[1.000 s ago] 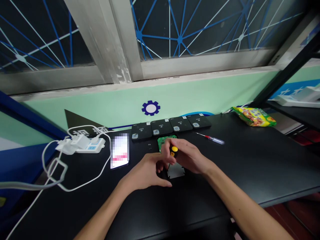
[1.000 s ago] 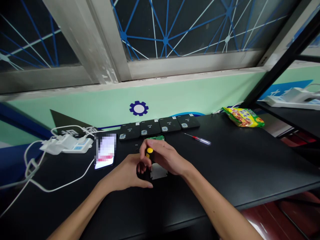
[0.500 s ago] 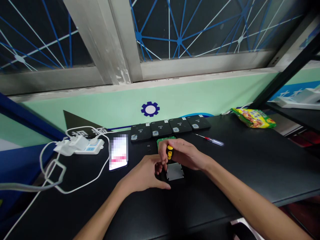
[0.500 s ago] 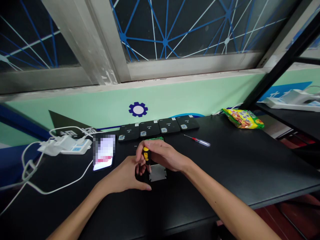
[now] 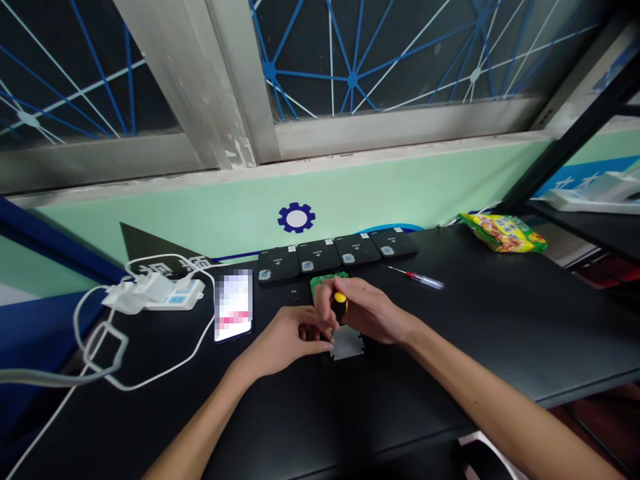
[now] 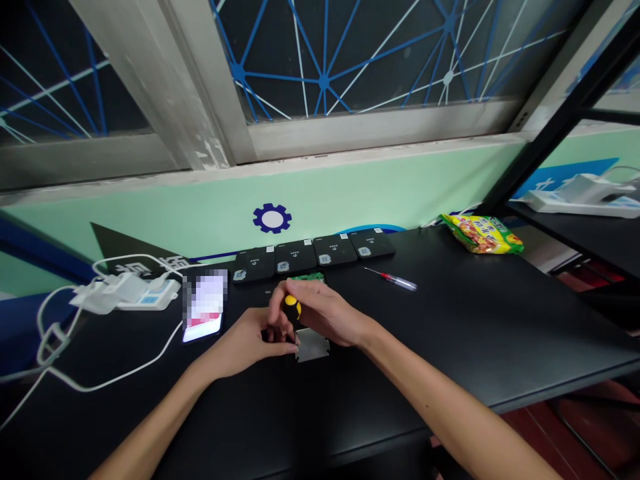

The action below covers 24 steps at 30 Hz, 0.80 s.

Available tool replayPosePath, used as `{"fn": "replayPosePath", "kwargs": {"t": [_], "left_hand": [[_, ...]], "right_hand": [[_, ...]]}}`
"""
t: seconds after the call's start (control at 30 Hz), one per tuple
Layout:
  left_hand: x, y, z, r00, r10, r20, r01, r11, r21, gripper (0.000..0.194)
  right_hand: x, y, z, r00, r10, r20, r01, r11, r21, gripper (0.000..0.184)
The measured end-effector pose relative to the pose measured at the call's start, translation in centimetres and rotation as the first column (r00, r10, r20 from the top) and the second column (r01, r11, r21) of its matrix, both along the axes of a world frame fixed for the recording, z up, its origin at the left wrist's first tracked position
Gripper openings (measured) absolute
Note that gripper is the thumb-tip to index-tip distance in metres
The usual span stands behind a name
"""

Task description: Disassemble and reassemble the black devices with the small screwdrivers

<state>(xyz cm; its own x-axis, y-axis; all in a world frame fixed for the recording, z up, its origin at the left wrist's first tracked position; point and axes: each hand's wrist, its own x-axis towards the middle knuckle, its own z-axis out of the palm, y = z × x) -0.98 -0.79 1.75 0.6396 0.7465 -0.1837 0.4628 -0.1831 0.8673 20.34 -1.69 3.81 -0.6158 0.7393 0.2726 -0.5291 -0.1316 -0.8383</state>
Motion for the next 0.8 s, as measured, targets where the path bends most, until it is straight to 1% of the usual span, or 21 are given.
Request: {"fn": "replayPosePath", "kwargs": {"t": [0.1, 0.17, 0.23, 0.3, 0.43, 0.57, 0.63, 0.7, 0.73, 0.77, 0.8], "left_hand": [[-0.09, 0.16, -0.13, 0.999, -0.016, 0.032, 0.016, 1.0, 0.009, 0.013], [-0.15, 0.25, -0.24, 0.999, -0.014, 0.039, 0.014, 1.0, 0.005, 0.014], [-0.2, 0.3, -0.34, 0.999, -0.014, 0.045, 0.015, 1.0, -0.01, 0.015], [-0.24, 0.33, -0.42, 0.999, -0.006, 0.044, 0.007, 1.0, -0.016, 0.015], [-0.31, 0.39, -0.56, 0.999, 0.019, 0.026, -0.018, 1.0, -0.026, 0.015], [-0.38, 0.43, -0.75, 0.996, 0.015, 0.088, -0.009, 0.998, -0.065, 0.017], [-0.35, 0.39, -0.73, 0.995, 0.017, 0.096, -0.01, 0.998, -0.064, 0.018], [-0.28, 0.32, -0.6, 0.996, 0.018, 0.087, -0.012, 0.998, -0.06, 0.017], [-0.24, 0.3, -0.52, 0.996, 0.019, 0.086, -0.014, 0.998, -0.062, 0.015], [-0.22, 0.29, -0.46, 0.996, 0.019, 0.087, -0.014, 0.998, -0.063, 0.014], [-0.2, 0.29, -0.42, 0.996, 0.017, 0.088, -0.012, 0.998, -0.062, 0.012]], "right_hand": [[-0.15, -0.23, -0.03, 1.0, 0.024, -0.018, -0.025, 0.997, -0.069, 0.045], [-0.25, -0.29, -0.09, 0.998, 0.032, -0.055, -0.037, 0.995, -0.094, 0.038], [-0.28, -0.24, -0.13, 0.996, 0.028, -0.087, -0.036, 0.995, -0.089, 0.026], [-0.21, -0.12, -0.12, 0.996, 0.012, -0.088, -0.017, 0.998, -0.059, 0.023], [0.07, 0.03, -0.12, 1.0, -0.017, -0.011, 0.017, 1.0, 0.013, 0.037], [0.03, -0.13, -0.19, 0.999, 0.025, -0.031, -0.026, 0.999, -0.04, 0.037], [-0.13, -0.28, -0.08, 0.999, 0.034, -0.041, -0.036, 0.998, -0.057, 0.042], [-0.31, -0.4, 0.06, 0.999, 0.025, -0.031, -0.026, 0.999, -0.046, 0.051], [-0.38, -0.44, 0.1, 0.999, 0.017, -0.032, -0.018, 0.999, -0.042, 0.053], [-0.44, -0.45, 0.1, 0.999, 0.013, -0.042, -0.015, 0.999, -0.045, 0.05], [-0.49, -0.45, 0.07, 0.998, 0.014, -0.061, -0.017, 0.998, -0.055, 0.043]]}}
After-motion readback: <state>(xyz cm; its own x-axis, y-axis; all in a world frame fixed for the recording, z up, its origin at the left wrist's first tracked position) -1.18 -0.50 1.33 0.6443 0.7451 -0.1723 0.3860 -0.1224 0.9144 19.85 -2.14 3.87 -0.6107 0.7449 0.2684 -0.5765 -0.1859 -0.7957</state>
